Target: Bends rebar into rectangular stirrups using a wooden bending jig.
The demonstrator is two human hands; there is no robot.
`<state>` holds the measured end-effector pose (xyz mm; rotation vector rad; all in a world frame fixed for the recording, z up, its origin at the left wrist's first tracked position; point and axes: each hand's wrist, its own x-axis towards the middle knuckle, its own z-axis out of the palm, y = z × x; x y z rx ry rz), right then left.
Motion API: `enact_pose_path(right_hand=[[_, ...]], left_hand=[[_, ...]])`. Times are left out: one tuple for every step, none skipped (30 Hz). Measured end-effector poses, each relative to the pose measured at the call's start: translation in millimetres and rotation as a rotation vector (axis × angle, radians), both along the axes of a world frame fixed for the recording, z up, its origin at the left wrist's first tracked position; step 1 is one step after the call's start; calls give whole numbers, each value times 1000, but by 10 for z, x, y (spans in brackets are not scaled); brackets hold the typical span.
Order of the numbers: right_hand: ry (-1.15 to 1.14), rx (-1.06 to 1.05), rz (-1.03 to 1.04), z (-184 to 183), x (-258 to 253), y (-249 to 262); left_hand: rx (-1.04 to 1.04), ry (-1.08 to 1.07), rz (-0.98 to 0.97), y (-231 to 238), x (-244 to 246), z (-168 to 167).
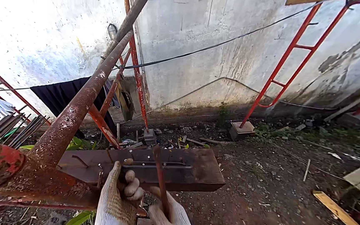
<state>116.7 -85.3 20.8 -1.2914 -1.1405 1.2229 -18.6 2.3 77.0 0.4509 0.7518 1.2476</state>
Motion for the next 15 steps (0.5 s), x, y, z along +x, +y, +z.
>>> enact_pose_path(right_hand=[[48, 17, -30, 97, -55, 163], [82, 34, -62, 212, -94, 321], [104, 51, -94, 325, -121, 471], [140, 61, -124, 430, -135, 606], [187, 53, -155, 529, -156, 704], [238, 32, -174, 610, -176, 765], [284, 14, -183, 672, -190, 809], [320, 0, -178, 718, -201, 845], [343, -10, -162, 758, -210, 861], [358, -5, -142, 796, -221, 861], [370, 13, -128, 848, -229, 861], [372, 39, -126, 915, -234, 845], [366, 66, -136, 1000, -235, 795], [370, 101, -140, 1094, -223, 715], [366, 144, -133, 1158, -188, 627]], left_hand=[[-22, -52, 3, 79, 36, 38], [-54, -97, 9, 145, 70, 58], [-83, -125, 18, 190, 102, 76], [-90, -145, 20, 221, 122, 89], [-70, -162, 13, 239, 124, 99], [-34, -168, 9, 251, 117, 122], [11, -169, 1, 268, 108, 168], [49, -156, 8, 286, 110, 239], [91, -147, 20, 293, 110, 301], [157, -130, 28, 287, 100, 348], [246, -98, 33, 273, 91, 402], [331, -70, 30, 237, 81, 457], [408, -18, 14, 153, 60, 497], [470, 54, -15, 26, 34, 523], [520, 129, -61, -128, 4, 525]])
